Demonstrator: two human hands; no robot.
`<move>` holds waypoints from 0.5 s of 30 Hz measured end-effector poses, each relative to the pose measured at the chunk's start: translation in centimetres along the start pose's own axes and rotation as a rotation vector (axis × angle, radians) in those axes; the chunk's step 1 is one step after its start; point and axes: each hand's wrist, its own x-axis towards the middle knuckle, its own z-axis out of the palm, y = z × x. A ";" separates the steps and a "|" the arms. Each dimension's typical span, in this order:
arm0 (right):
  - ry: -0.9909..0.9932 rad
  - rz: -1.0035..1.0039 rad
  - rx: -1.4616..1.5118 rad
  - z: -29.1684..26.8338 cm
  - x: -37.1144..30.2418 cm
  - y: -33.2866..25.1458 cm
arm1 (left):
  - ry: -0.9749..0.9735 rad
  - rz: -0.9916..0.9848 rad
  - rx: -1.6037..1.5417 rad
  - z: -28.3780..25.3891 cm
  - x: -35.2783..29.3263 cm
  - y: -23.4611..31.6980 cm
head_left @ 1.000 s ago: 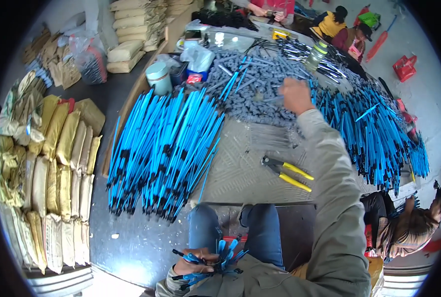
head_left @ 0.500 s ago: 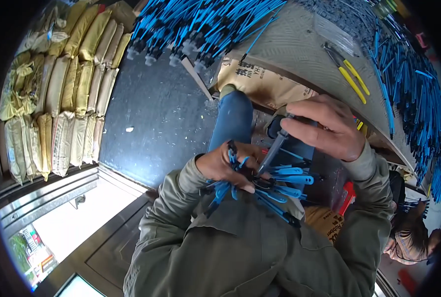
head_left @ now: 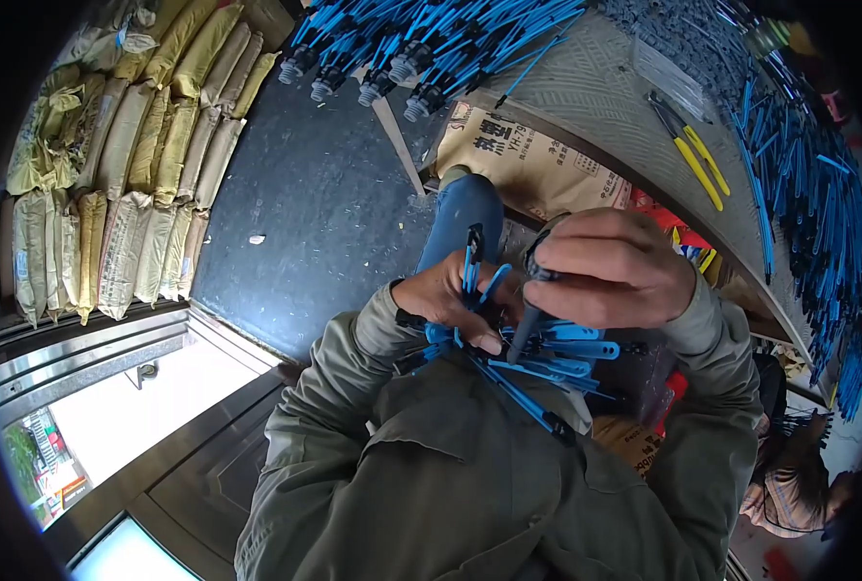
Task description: The person assembles plastic rib structures by arranging plastic ribs, threading wire through them, attaching a central hub, and fastening and trimming the wire using pliers.
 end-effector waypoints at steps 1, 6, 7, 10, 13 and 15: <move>-0.032 0.076 0.218 0.1 -0.1 0.1 | -0.011 0.005 0.004 -0.3 0.0 -0.2; -0.091 0.514 0.976 0.4 -2.5 -0.3 | 0.014 0.110 0.162 -0.2 0.0 -0.2; -0.089 0.657 1.134 0.7 -3.1 -0.6 | 0.036 0.084 0.172 -0.3 -0.4 -0.3; 0.388 0.768 1.344 4.0 -5.9 -2.1 | 0.038 0.025 0.189 -0.6 0.2 -0.2; 0.661 0.840 1.457 6.7 -6.5 -4.7 | 0.135 0.114 0.334 0.6 0.3 0.7; 0.699 0.883 1.457 7.9 -6.0 -6.8 | 0.154 0.129 0.342 0.9 0.2 0.7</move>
